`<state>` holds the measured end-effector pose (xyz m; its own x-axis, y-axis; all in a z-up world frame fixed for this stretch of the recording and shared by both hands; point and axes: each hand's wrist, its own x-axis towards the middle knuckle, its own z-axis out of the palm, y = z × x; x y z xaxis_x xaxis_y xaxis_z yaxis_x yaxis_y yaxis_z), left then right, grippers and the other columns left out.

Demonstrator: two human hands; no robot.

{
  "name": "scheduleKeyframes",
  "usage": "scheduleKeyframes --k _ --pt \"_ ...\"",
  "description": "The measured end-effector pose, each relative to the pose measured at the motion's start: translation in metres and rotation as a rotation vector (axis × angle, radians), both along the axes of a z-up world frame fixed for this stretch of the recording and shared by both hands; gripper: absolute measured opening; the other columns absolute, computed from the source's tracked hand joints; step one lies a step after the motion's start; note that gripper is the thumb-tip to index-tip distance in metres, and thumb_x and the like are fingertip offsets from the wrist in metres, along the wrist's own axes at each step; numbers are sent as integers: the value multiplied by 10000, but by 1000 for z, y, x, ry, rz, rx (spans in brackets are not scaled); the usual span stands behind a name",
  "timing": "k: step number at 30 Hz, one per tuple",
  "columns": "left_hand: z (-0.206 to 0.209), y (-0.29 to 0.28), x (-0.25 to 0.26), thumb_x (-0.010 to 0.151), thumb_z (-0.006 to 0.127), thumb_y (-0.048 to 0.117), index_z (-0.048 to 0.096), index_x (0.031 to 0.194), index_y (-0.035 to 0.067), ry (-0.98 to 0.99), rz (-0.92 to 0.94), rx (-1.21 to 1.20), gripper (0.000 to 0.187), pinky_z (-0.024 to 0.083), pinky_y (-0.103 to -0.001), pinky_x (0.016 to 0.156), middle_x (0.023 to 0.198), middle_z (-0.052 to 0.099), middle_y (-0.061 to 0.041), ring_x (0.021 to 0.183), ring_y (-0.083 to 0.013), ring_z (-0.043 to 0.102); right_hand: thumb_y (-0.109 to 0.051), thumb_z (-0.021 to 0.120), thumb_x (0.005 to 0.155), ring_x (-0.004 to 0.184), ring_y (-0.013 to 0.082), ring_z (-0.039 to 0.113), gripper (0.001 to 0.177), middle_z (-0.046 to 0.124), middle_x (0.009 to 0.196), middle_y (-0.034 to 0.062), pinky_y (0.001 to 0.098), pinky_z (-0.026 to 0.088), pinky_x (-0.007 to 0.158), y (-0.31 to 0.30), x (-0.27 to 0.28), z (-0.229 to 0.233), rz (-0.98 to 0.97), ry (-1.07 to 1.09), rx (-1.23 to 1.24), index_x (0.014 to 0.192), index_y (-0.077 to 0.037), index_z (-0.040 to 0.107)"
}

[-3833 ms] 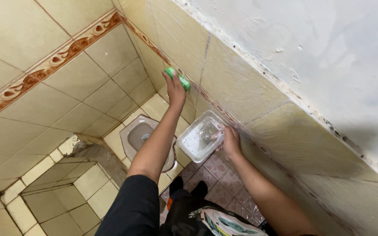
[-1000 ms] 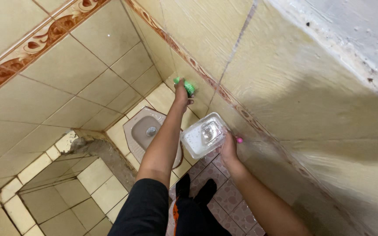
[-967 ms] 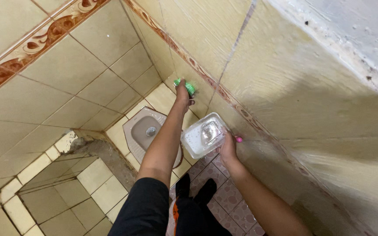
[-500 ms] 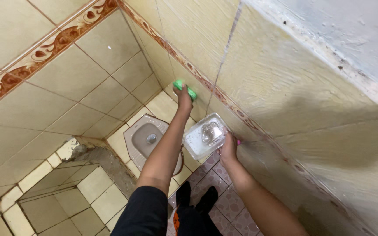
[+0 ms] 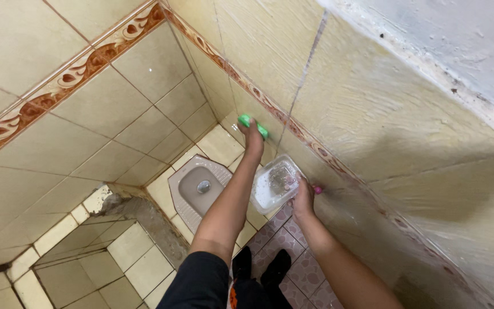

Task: The person scrubs the tiled bathroom wall using a green brush and soapy water from a plastic container.

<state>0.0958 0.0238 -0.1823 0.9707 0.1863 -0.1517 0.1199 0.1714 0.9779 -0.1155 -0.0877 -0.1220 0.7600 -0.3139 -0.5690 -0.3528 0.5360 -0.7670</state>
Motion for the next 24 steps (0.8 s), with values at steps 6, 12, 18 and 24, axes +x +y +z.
scheduleKeyframes --k 6,12,18,24 --pt "36 -9 -27 1043 408 480 -188 1578 -8 67 -92 -7 937 167 -376 1237 1689 68 -238 1552 -329 179 -469 555 948 534 89 514 466 650 806 12 249 322 408 3 -5 -14 -11 8 -30 1067 -38 684" --pt "64 -4 -30 1055 380 504 -166 1604 -1 -104 -48 5 924 161 -384 1241 1697 24 -249 1557 -333 158 -466 572 954 572 101 536 463 616 818 34 245 351 425 5 -10 -13 -14 -31 -40 1071 -31 677" --pt "-15 -13 -24 1018 390 529 -170 1584 6 209 -143 40 953 197 -376 1224 1684 107 -223 1535 -313 211 -446 586 924 514 105 521 428 659 828 29 257 329 392 1 -17 -3 -81 -14 -51 1043 -44 670" --pt "83 -15 -40 1052 370 510 -195 1585 -6 -67 -102 -12 933 160 -371 1236 1698 -11 -230 1559 -318 144 -437 579 949 498 106 504 419 645 828 58 257 326 385 -3 -27 -2 -102 -64 -26 1078 -45 656"
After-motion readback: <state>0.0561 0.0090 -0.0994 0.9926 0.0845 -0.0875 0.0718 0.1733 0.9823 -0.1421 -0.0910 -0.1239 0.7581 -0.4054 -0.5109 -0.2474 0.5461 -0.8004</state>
